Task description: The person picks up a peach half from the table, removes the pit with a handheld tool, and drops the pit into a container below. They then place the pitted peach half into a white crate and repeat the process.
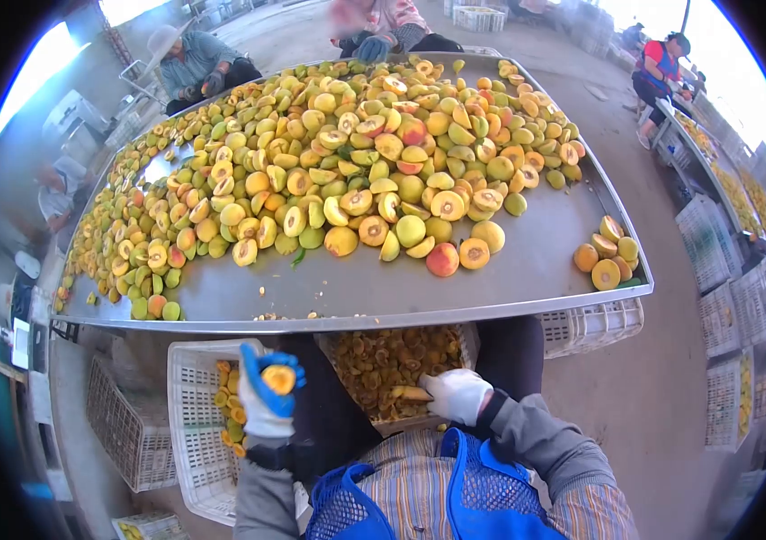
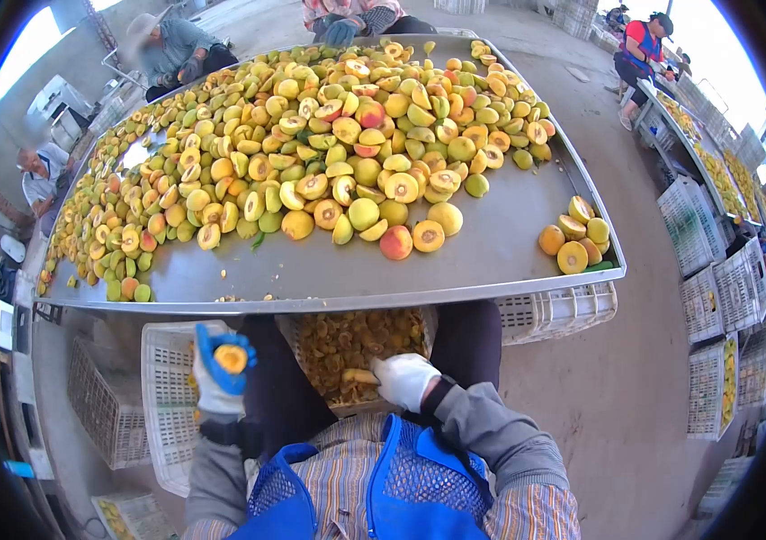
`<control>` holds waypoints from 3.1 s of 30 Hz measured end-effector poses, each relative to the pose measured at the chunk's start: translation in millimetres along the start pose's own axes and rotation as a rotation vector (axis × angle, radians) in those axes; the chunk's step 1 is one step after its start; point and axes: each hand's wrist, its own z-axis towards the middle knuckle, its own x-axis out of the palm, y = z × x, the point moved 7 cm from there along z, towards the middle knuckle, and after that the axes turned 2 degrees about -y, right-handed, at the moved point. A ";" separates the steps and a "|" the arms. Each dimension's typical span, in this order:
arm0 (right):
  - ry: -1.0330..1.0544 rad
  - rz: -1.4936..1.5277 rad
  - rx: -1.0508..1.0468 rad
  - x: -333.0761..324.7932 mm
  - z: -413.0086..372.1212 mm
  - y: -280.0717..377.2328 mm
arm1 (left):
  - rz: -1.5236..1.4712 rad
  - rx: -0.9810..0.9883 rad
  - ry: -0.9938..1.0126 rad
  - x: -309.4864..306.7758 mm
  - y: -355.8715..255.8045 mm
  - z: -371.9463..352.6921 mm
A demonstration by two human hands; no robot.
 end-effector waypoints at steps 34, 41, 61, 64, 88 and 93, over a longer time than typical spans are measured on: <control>-0.699 -0.057 0.657 -270.2 100.8 -298.0 | 1.777 0.767 0.172 193.3 -53.0 182.9; -0.573 -0.003 0.551 -208.4 94.0 -227.1 | 1.670 1.225 0.663 305.9 -6.8 55.5; -0.779 0.285 0.107 -201.5 -4.4 -48.9 | 2.080 0.324 0.753 257.0 34.5 37.7; -0.912 0.653 0.093 -172.0 -39.8 -58.7 | 1.308 0.271 0.518 229.1 2.4 39.0; -0.572 0.320 0.108 -72.0 -30.2 72.0 | 0.019 0.174 0.468 135.8 21.9 -60.3; -0.563 0.306 0.100 -55.7 -24.3 63.4 | -0.177 0.054 0.492 144.1 27.1 -71.5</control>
